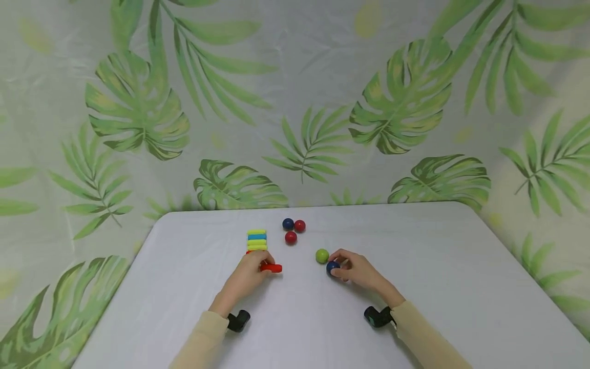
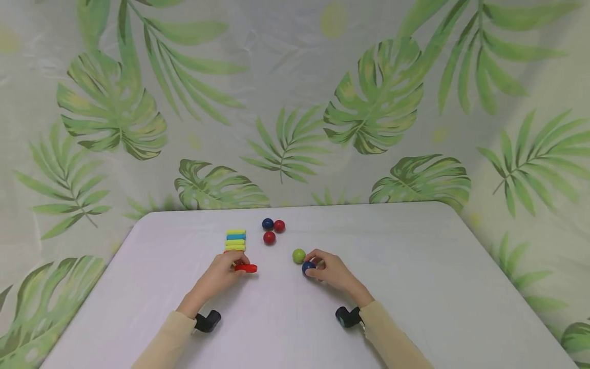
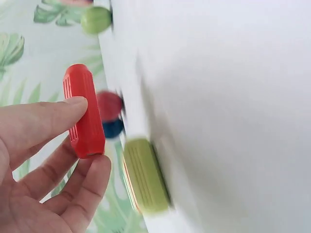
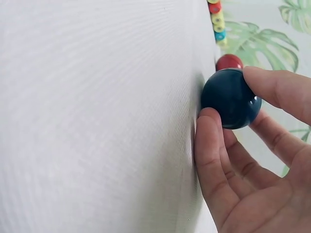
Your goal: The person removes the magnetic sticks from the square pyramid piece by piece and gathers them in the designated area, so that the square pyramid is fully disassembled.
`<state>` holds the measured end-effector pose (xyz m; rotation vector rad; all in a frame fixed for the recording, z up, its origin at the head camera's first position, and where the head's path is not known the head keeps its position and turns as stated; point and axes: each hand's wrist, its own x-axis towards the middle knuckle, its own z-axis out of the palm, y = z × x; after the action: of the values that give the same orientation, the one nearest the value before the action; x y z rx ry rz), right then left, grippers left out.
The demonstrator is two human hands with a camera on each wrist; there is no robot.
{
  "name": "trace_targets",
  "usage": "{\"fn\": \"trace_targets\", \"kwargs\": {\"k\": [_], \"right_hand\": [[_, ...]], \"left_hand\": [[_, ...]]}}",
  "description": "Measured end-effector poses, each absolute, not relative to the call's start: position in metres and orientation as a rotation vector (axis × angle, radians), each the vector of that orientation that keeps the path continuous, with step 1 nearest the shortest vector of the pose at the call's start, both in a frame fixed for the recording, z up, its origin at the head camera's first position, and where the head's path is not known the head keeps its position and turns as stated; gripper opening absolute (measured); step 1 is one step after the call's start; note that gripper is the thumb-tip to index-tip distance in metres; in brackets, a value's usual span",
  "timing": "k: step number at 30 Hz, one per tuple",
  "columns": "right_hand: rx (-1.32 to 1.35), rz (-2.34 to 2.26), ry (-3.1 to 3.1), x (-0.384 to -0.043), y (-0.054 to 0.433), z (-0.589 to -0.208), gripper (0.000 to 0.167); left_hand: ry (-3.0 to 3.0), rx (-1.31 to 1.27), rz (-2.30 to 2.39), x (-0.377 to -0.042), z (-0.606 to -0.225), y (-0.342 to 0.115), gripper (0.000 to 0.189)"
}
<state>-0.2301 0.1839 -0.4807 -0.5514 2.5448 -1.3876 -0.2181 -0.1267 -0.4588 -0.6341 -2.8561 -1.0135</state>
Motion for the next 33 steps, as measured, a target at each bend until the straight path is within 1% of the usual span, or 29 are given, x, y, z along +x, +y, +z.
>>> {"fn": "trace_targets", "kwargs": {"k": [4, 8, 14, 18, 26, 29, 33], "right_hand": [[-0.57, -1.399, 2.522, -0.232, 0.185, -0.479, 0.029], [-0.564, -1.444, 2.488, -0.235, 0.188, -0.475, 0.031], [-0.47, -1.53, 2.513, -0.246, 0.187, -0.461, 0.032], [-0.442, -1.507, 2.59, -0.259, 0.181, -0.457, 0.032], [-0.372, -1.385, 2.625, -0.296, 0.162, -0.467, 0.03], [-0.353, -1.372, 2.594, -0.303, 0.156, -0.471, 0.028], [-0.341, -1.361, 2.569, -0.302, 0.153, -0.471, 0.028]], "left_hand": [[-2.835, -0.532, -0.914, -0.215, -0.461, -0.15, 0.017], [-2.839, -0.507, -0.872, -0.214, -0.466, -0.162, 0.019], [-2.832, -0.514, -0.902, -0.215, -0.471, -0.16, 0.021], [-2.831, -0.505, -0.892, -0.216, -0.472, -0.157, 0.022], [-2.83, -0.536, -0.894, -0.219, -0.474, -0.153, 0.021], [-2.833, -0.543, -0.957, -0.219, -0.476, -0.156, 0.02], [-2.829, -0.528, -1.095, -0.219, -0.474, -0.161, 0.018]]}}
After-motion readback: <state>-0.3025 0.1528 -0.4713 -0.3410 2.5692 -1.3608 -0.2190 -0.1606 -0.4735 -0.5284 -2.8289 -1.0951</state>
